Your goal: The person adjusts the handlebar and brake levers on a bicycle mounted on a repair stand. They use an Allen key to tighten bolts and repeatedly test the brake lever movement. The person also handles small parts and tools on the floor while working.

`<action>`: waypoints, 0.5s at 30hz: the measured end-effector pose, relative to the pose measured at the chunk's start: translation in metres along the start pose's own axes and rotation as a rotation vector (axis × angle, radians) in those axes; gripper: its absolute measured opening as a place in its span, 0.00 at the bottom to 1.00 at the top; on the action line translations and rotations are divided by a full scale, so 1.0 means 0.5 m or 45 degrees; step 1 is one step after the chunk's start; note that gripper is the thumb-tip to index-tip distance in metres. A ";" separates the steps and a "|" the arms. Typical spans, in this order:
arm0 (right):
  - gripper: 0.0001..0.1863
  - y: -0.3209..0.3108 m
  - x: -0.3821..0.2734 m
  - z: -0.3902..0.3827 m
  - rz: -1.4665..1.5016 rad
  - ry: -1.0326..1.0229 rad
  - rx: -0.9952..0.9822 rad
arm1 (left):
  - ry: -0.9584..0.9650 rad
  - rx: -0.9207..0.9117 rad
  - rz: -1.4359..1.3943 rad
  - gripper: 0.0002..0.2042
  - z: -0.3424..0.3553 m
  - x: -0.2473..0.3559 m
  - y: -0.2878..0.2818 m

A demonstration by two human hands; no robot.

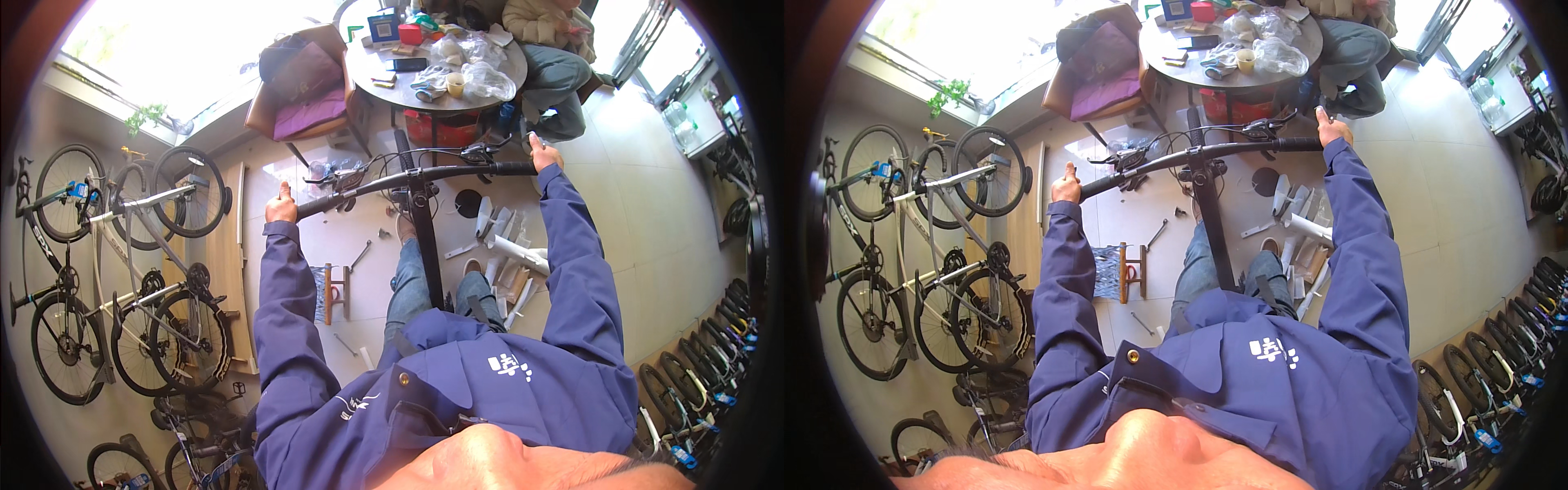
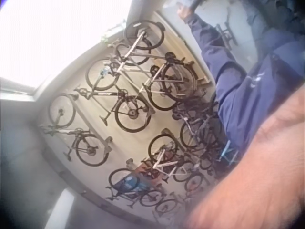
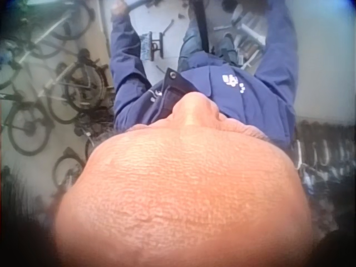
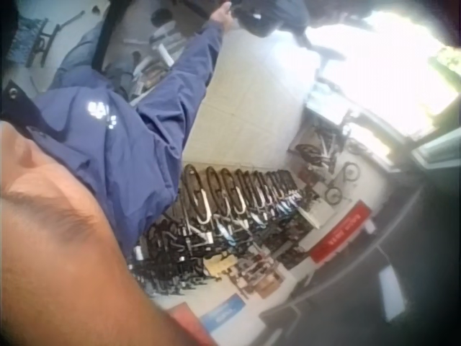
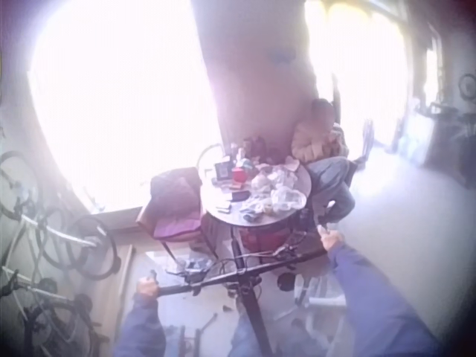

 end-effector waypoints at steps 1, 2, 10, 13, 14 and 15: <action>0.48 0.000 0.002 -0.003 0.008 0.027 0.000 | -0.003 -0.004 -0.010 0.40 0.001 -0.002 0.000; 0.48 -0.001 0.001 -0.005 0.028 0.015 0.003 | -0.007 -0.007 -0.018 0.40 0.004 -0.001 0.001; 0.45 0.004 0.037 -0.024 0.113 0.064 0.015 | 0.074 -0.008 0.029 0.41 0.001 0.017 -0.003; 0.45 0.007 0.046 -0.027 0.127 0.056 0.034 | 0.087 -0.015 0.057 0.41 -0.002 0.026 -0.005; 0.45 0.008 0.050 -0.031 0.149 0.063 0.009 | 0.081 -0.013 0.085 0.41 -0.002 0.028 -0.006; 0.45 0.007 0.055 -0.037 0.163 0.074 0.000 | 0.099 -0.018 0.071 0.41 -0.003 0.030 -0.005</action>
Point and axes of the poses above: each hand's wrist, its own z-axis towards the middle knuckle, its own y-axis out of the palm, x = y × z, the point moved 5 cm from there along z, towards the middle knuckle, and after that the axes turned 7 degrees about -y, right-handed, at the moved point
